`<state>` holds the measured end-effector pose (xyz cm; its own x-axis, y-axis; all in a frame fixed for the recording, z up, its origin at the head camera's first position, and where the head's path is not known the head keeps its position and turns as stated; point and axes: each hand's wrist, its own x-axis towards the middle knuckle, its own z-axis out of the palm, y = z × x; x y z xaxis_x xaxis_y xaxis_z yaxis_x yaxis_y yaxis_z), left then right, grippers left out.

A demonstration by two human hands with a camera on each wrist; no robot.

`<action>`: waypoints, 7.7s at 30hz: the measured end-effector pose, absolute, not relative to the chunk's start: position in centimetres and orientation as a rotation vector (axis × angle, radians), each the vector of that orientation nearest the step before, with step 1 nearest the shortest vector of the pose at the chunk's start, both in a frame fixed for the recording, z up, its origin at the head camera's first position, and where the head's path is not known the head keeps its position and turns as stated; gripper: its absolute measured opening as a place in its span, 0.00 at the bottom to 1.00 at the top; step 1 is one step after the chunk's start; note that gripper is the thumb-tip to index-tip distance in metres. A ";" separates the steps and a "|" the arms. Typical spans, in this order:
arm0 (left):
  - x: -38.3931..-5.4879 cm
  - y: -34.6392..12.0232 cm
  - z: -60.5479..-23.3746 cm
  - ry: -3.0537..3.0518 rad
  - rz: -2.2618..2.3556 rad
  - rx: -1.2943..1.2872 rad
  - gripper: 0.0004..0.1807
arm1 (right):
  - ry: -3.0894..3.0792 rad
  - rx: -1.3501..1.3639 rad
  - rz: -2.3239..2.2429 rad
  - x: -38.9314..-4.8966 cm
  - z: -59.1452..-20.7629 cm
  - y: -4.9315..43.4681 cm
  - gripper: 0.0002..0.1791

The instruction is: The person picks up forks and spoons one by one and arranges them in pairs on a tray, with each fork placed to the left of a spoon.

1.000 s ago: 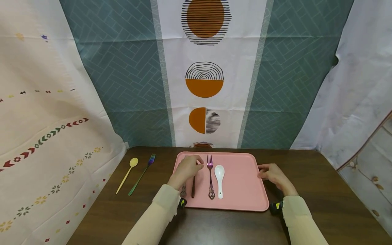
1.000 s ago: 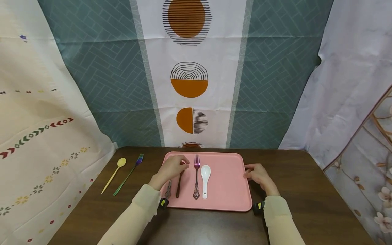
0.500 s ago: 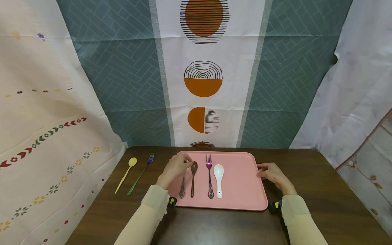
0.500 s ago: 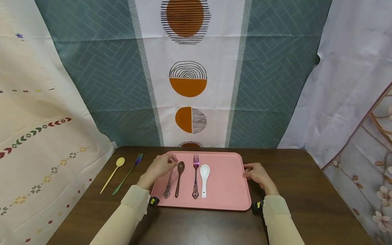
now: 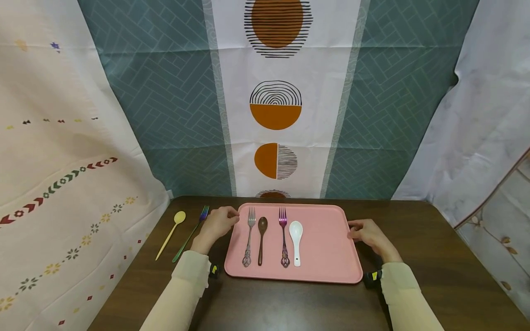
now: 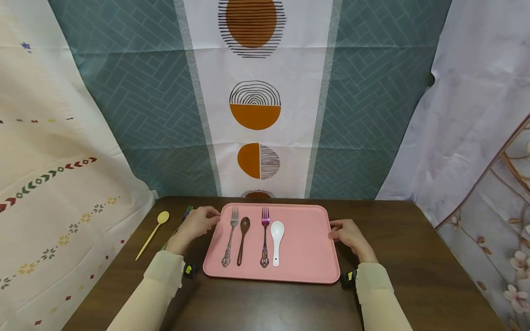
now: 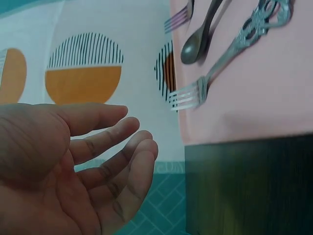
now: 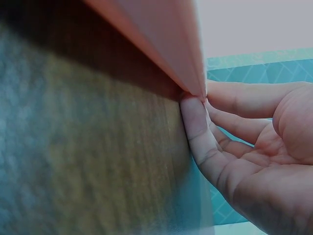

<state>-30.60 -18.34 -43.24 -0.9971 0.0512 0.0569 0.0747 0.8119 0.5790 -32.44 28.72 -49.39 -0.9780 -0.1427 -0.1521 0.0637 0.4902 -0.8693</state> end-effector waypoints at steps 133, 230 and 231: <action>-30.4 -27.6 -47.4 -3.033 -0.465 0.013 0.20 | 2.552 -0.080 -1.506 -32.2 -49.4 28.5 0.30; -31.1 -15.5 -43.7 -2.882 -0.834 -0.112 0.17 | 2.564 -0.103 -1.497 -32.1 -49.3 28.5 0.30; -31.1 -15.2 -43.7 -2.884 -0.838 -0.121 0.17 | 2.558 -0.109 -1.503 -32.1 -49.3 28.5 0.30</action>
<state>-31.10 -15.18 -43.68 -0.9876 0.0389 0.1524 0.1146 0.8419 0.5274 -32.08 28.54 -49.31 -0.9825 -0.1497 -0.1109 0.0240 0.4885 -0.8722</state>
